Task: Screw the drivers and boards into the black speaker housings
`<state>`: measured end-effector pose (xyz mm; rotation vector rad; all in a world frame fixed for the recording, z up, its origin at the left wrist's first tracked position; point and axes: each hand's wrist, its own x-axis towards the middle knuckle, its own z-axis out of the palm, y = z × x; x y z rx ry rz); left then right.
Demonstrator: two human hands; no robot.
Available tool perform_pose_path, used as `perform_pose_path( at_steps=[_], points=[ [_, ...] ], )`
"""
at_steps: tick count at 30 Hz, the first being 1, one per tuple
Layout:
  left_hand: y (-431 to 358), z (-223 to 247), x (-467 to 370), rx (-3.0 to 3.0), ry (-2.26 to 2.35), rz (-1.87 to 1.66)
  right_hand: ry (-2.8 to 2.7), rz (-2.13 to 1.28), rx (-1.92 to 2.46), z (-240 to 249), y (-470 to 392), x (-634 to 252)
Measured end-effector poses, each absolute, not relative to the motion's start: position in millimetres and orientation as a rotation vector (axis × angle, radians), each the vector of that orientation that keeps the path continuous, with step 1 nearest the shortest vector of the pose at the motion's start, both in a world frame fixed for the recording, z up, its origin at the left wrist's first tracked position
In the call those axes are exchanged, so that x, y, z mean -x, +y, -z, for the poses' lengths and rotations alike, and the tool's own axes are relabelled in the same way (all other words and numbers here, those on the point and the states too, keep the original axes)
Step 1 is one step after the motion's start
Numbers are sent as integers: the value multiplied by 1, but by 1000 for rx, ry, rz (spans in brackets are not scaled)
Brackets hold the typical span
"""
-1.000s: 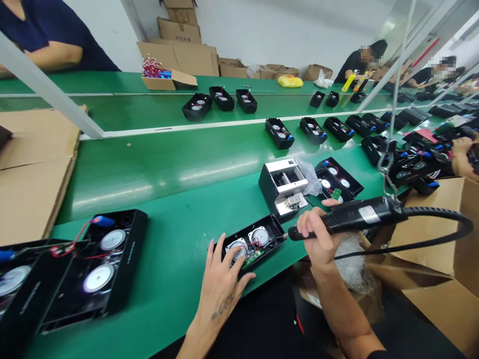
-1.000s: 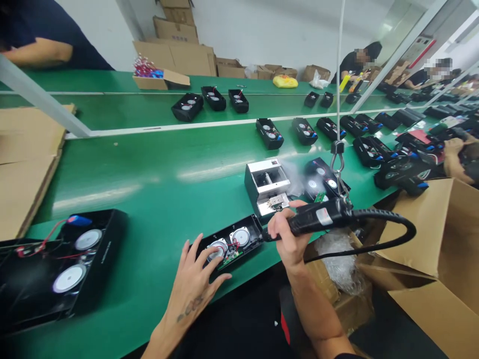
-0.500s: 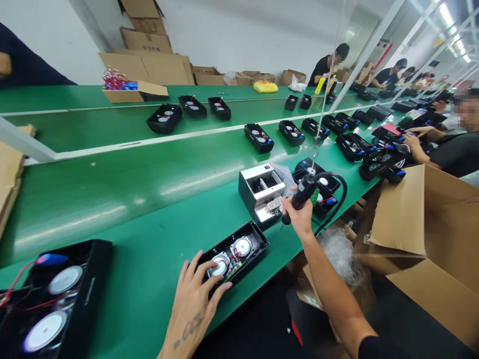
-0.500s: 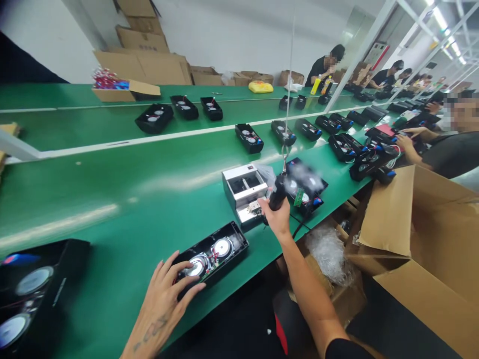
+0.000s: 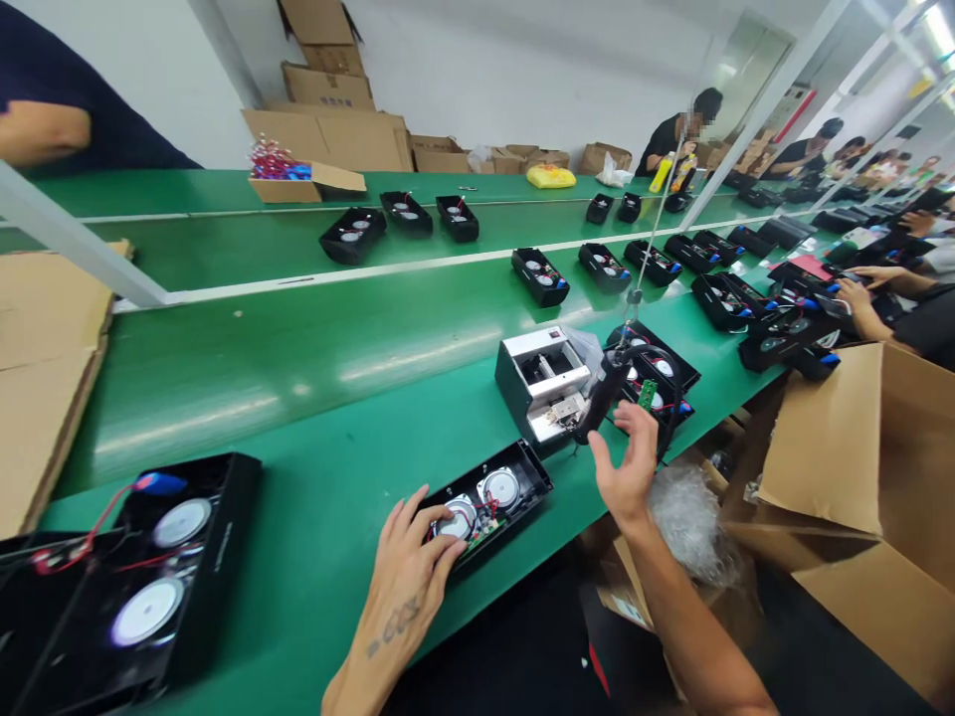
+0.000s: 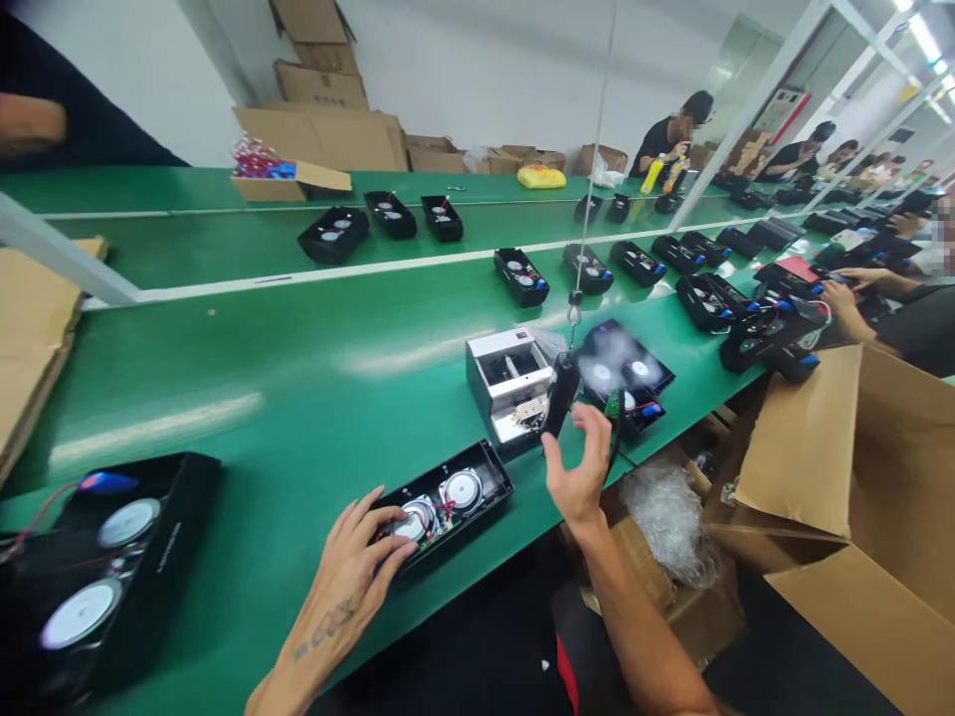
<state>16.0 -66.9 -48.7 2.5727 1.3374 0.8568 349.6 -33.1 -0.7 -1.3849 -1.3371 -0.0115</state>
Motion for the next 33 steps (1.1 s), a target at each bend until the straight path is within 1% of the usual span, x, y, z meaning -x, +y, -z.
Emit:
perform_pose_path(
  at_steps=[2,5,8,11,17,20,24,26,33],
  points=[
    [-67,47,-17,-2555,1318,-802,-1754,-47,1179,-2,-49,-326],
    [-66,44,-18,-2511,1294,-751,-2451,-299,782,-8,-52,-288],
    [-63,41,-17,-2440,1287,-776,-2889,-367,709,-16,-34,-262],
    [-66,39,-12,-2344,1318,-818,-3099,-423,709,-30,-12,-254],
    [-84,44,1,-2400,1328,-812,-3113,-789,667,-54,13,-264],
    [-92,48,-1,-2412,1332,-829,-3033,-909,649,-52,16,-273],
    [-96,44,-7,-2384,1351,-882,-2747,-1065,836,-43,15,-281],
    [-95,38,-10,-2374,1371,-869,-2688,-1150,854,-39,14,-280],
    [-89,19,-26,-2322,1388,-1033,-2694,-1169,841,-37,7,-268]
  ],
)
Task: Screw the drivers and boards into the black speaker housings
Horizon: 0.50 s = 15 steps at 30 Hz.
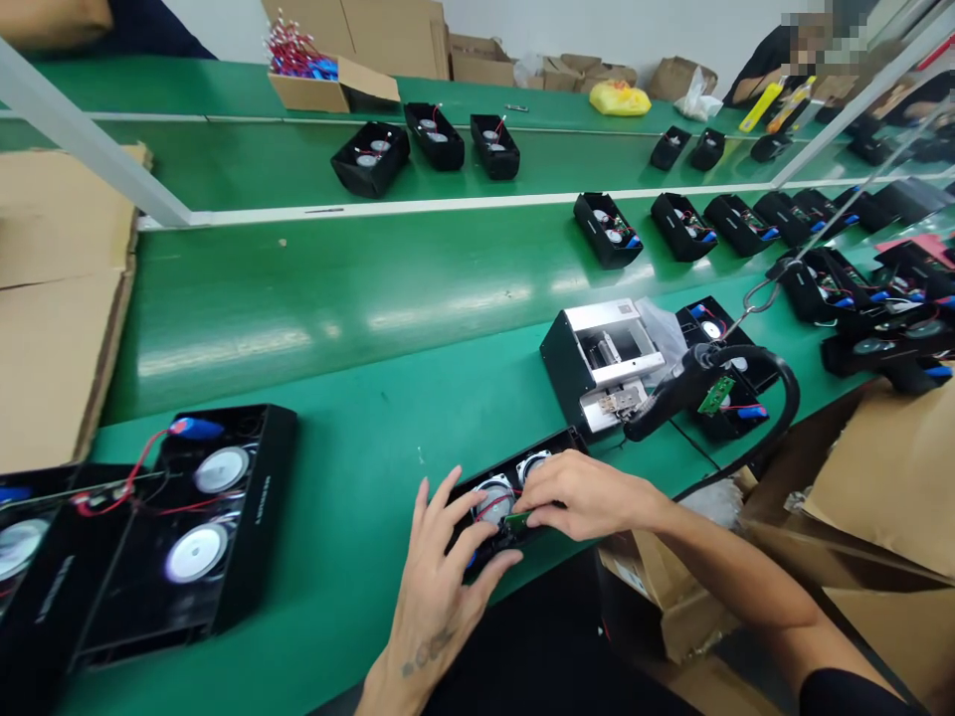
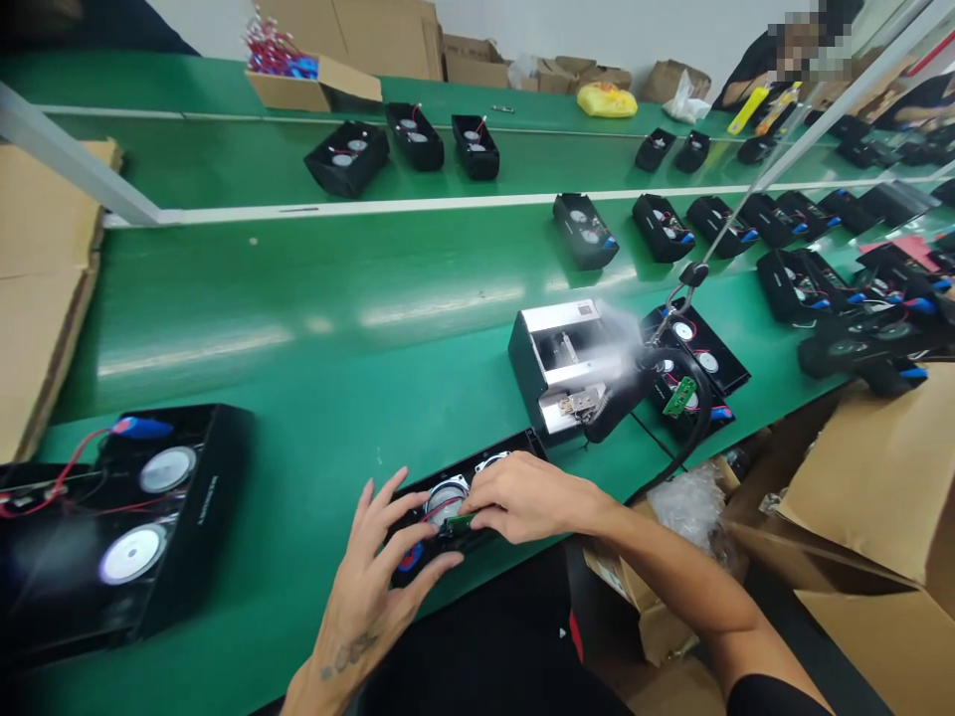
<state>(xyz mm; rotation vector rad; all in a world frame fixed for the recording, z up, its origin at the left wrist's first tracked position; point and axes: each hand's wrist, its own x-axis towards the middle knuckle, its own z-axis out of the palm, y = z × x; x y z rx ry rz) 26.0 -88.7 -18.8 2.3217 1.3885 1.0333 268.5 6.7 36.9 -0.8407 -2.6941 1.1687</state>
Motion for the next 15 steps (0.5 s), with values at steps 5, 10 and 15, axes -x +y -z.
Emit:
perform_pose_path(
  at_steps=[5,10,15],
  points=[
    [-87,20,-26,-2359,1383,-1025,-2669,-1057,837,-34,1,-269],
    [-94,33,-12,-2552,1425,-813,-2820,-727,830,-23,-18,-268],
    [-102,34,-21,-2554,1465,-708,-2977,-748,867,-25,-29,-256]
  ],
)
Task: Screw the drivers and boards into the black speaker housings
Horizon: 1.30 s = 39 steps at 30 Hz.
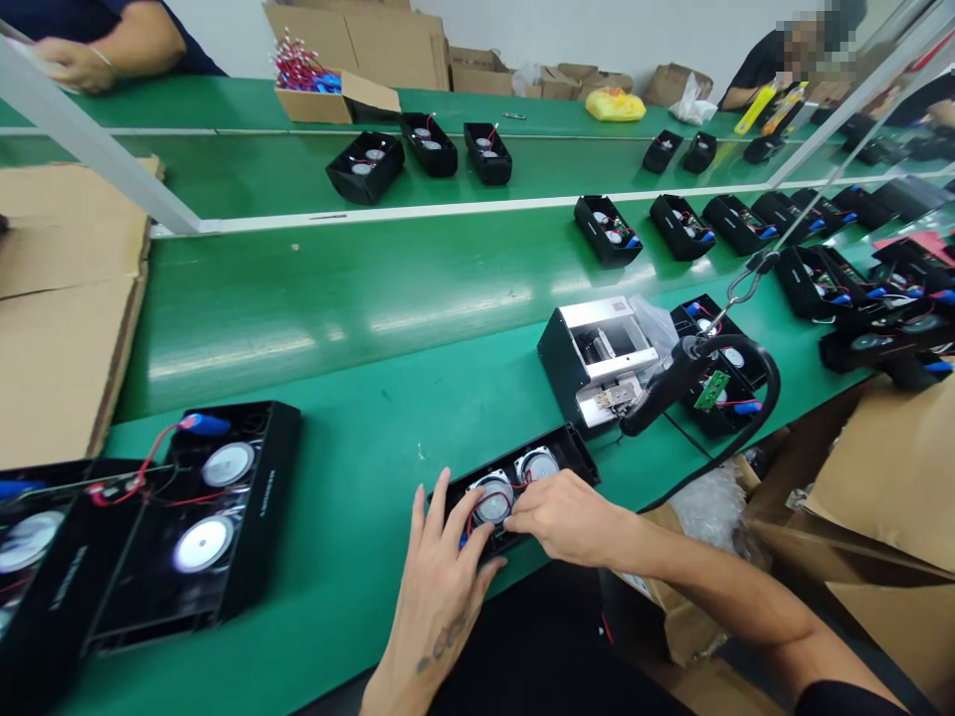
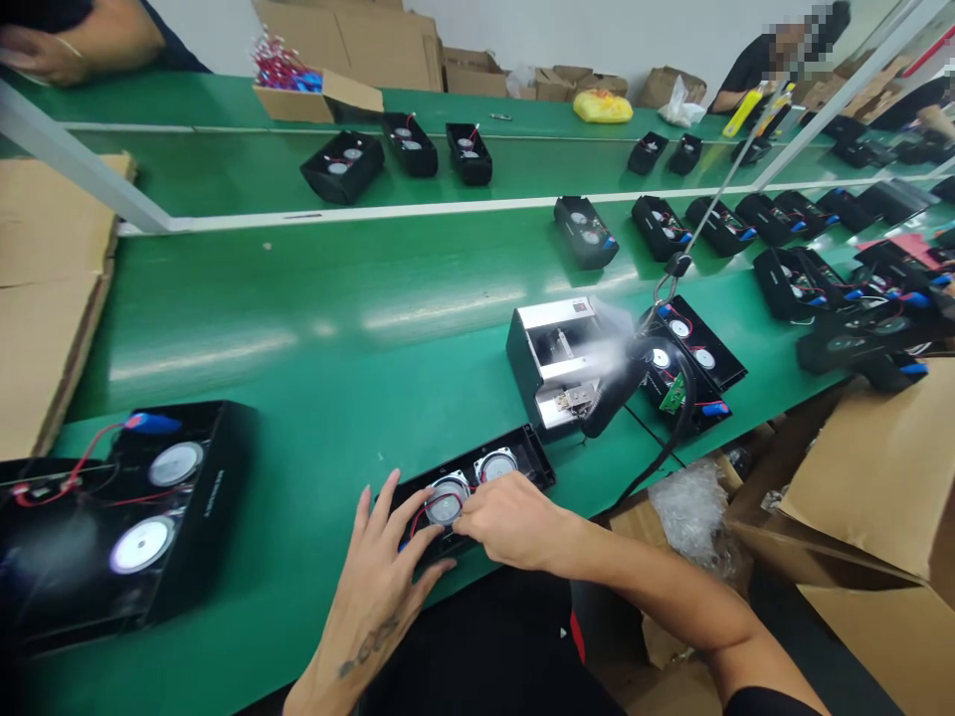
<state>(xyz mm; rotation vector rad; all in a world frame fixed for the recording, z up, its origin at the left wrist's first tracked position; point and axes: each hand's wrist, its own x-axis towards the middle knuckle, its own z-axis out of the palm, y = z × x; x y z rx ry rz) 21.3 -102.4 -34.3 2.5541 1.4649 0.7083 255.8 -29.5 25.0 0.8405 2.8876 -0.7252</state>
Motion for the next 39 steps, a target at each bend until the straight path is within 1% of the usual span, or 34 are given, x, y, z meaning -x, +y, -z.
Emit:
perform_pose_path(
  at_steps=[5,10,16,21,23,27,31,35,39],
  points=[
    [-101,30,-32,-2483,1444,-702,2832,737,-694,-33,-18,-256],
    [-98,32,-31,-2470,1430,-689,2949,754,-627,-21,-19,-264],
    [-98,29,-33,-2537,1418,-650,2981,795,-664,-12,-31,-268],
    [-96,28,-33,-2539,1397,-660,3002,929,-715,-14,-28,-269],
    [-94,28,-33,-2536,1398,-643,3003,886,-716,-13,-28,-269],
    [-93,29,-35,-2555,1400,-583,3036,644,-603,-6,-36,-270],
    [-89,30,-35,-2579,1365,-592,3066,502,-595,-3,-44,-269],
    [-66,27,-27,-2546,1265,-554,2983,466,-732,-10,-35,-256],
    [-33,20,-14,-2438,1151,-438,2841,530,-868,-27,-12,-238]
  ],
)
